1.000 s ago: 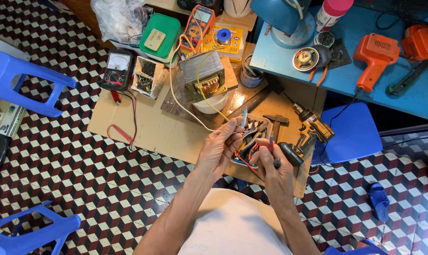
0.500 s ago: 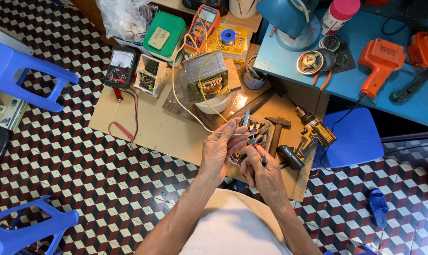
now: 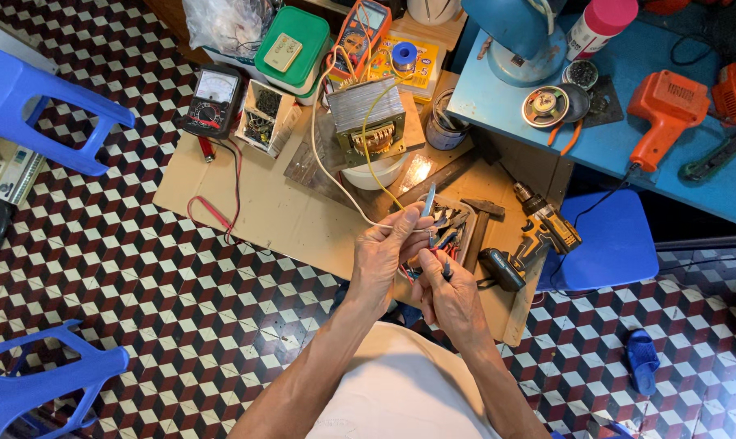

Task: The person uses a cordless drill to remove screws from a metal transformer, then uses a multimeter to test continuity across several wires connected to the transformer. The person strips wire ends with a utility knife and repeatedly probes different wire pairs with the multimeter leads.

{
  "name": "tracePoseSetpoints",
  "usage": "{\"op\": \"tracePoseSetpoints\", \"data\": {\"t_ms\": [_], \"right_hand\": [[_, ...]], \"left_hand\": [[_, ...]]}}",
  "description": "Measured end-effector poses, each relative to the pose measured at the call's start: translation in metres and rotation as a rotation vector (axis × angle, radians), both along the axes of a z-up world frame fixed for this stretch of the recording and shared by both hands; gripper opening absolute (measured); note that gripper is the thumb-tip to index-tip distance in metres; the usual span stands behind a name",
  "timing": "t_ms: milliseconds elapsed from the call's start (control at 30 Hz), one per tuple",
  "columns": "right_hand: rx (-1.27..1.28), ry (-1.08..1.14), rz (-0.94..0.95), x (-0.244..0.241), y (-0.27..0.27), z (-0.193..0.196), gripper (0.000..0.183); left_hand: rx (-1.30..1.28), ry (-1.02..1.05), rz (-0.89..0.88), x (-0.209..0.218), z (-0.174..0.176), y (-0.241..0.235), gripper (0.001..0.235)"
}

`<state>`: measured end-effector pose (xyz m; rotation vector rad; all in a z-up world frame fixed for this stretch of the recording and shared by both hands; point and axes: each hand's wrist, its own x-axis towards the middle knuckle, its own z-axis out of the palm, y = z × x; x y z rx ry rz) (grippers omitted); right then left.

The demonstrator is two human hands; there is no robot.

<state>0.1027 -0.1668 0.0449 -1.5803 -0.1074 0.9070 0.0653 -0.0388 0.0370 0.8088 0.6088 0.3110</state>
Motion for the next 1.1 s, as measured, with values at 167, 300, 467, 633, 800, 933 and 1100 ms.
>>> {"op": "tracePoseSetpoints", "data": {"t_ms": [167,300,467,633,800,933,1100], "right_hand": [[-0.059,-0.018,0.008,-0.003,0.002,0.003,0.043],[-0.014,-0.05,0.041,-0.003,0.006,-0.007,0.047],[0.019,0.116,0.024,0.005,0.007,-0.023,0.039],[0.07,-0.207,-0.055,0.026,0.006,-0.017,0.039],[0.104,-0.347,0.097,0.023,0.036,-0.007,0.036],[0.041,-0.207,-0.11,0.025,0.056,0.013,0.035],[0.116,-0.219,0.058,0.033,0.077,0.018,0.029]], "left_hand": [[0.12,-0.023,-0.057,-0.004,0.003,-0.002,0.038],[0.17,0.032,-0.06,-0.001,0.001,0.004,0.034],[0.21,0.108,-0.048,0.003,-0.009,0.011,0.033],[0.183,0.006,0.047,0.001,-0.003,0.038,0.04],[0.178,0.04,0.063,-0.005,0.004,0.048,0.042],[0.162,0.096,0.07,-0.015,0.012,0.055,0.042],[0.128,0.049,0.096,-0.019,0.023,0.082,0.042]]}}
